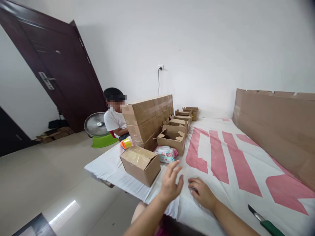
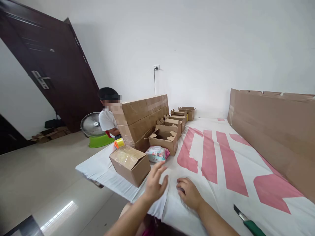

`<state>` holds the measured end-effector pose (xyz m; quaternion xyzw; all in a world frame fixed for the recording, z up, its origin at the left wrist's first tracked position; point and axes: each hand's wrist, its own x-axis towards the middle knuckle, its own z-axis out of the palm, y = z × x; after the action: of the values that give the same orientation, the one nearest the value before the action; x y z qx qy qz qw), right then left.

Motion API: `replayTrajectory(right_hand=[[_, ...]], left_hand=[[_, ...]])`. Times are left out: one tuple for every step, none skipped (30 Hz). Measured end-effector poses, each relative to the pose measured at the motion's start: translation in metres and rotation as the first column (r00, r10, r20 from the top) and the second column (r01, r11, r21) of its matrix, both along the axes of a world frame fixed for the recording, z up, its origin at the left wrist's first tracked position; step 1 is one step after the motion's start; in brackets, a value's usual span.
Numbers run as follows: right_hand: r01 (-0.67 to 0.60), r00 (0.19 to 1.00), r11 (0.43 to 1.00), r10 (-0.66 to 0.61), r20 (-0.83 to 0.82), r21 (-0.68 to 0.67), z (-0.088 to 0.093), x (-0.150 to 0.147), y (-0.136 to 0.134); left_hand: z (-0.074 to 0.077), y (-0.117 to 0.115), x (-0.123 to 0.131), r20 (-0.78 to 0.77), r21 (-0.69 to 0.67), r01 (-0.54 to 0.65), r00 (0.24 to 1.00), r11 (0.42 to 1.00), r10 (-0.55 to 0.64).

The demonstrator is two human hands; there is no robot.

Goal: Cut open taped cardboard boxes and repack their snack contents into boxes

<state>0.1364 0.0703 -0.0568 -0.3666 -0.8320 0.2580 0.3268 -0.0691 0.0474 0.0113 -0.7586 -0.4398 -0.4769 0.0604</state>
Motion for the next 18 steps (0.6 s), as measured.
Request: replayTrajectory(right_hand=[[0.0,1.0,1.0,0.0,-0.001,-0.004,0.0,0.0,0.0],[0.002,1.0,1.0,-0.002,-0.003,-0.008,-0.001,0.0,0.0],[0.004,1.0,1.0,-0.005,-0.008,-0.013,-0.001,0.0,0.001],[0.007,1.0,1.0,-0.007,-0.014,-0.019,-0.001,-0.001,0.001],[0.01,1.0,1.0,-0.01,-0.022,-0.024,-0.001,-0.001,0.0],[0.013,0.999,0.999,-0.014,-0.031,-0.029,-0.001,-0.002,0.0],[0.016,0.999,0.999,-0.018,-0.041,-0.034,-0.002,-0.003,0.0],[0.019,0.998,0.999,-0.021,-0.052,-0.041,-0.002,-0.003,0.0],[0.022,0.998,0.999,-0.025,-0.064,-0.048,-0.002,-0.003,0.0],[0.024,0.997,0.998,-0.028,-0.077,-0.057,-0.003,-0.003,0.001],[0.027,0.995,0.997,-0.033,-0.091,-0.068,-0.004,-0.003,0.002],[0.032,0.994,0.996,-0.041,-0.106,-0.081,-0.005,-0.003,0.003],[0.039,0.991,0.994,-0.051,-0.122,-0.098,-0.005,-0.002,0.005],[0.049,0.988,0.992,-0.065,-0.139,-0.118,-0.005,-0.001,0.005],[0.061,0.984,0.988,-0.083,-0.156,-0.141,-0.005,-0.001,0.005],[0.073,0.98,0.984,-0.102,-0.173,-0.165,-0.005,0.0,0.004],[0.081,0.975,0.979,-0.118,-0.19,-0.188,-0.004,0.0,0.0],[0.084,0.97,0.974,-0.128,-0.205,-0.208,-0.003,0.001,-0.006]], left_hand=[[0.014,-0.003,-0.021,0.077,0.042,-0.015,0.997,0.999,0.012],[0.029,-0.002,-0.046,0.223,0.028,-0.1,0.971,0.995,0.092],[0.042,0.002,-0.074,0.413,-0.021,-0.242,0.882,0.97,0.228],[0.055,0.007,-0.103,0.5,-0.051,-0.337,0.806,0.94,0.316],[0.064,0.014,-0.131,0.554,-0.082,-0.4,0.743,0.913,0.376],[0.071,0.021,-0.157,0.603,-0.129,-0.451,0.672,0.883,0.431],[0.075,0.026,-0.179,0.637,-0.192,-0.473,0.607,0.86,0.476],[0.075,0.031,-0.197,0.655,-0.262,-0.465,0.557,0.845,0.51],[0.073,0.033,-0.211,0.664,-0.332,-0.438,0.521,0.835,0.537],[0.068,0.034,-0.219,0.665,-0.398,-0.396,0.497,0.828,0.557],[0.061,0.032,-0.223,0.665,-0.452,-0.349,0.481,0.821,0.571],[0.054,0.03,-0.224,0.666,-0.493,-0.304,0.471,0.815,0.579],[0.048,0.027,-0.22,0.668,-0.522,-0.263,0.465,0.811,0.581],[0.042,0.024,-0.214,0.672,-0.54,-0.224,0.465,0.811,0.576],[0.036,0.02,-0.206,0.676,-0.55,-0.187,0.473,0.814,0.565],[0.032,0.016,-0.195,0.679,-0.554,-0.145,0.49,0.82,0.546],[0.029,0.012,-0.181,0.681,-0.554,-0.101,0.515,0.826,0.52],[0.025,0.008,-0.166,0.682,-0.552,-0.055,0.545,0.832,0.488]])
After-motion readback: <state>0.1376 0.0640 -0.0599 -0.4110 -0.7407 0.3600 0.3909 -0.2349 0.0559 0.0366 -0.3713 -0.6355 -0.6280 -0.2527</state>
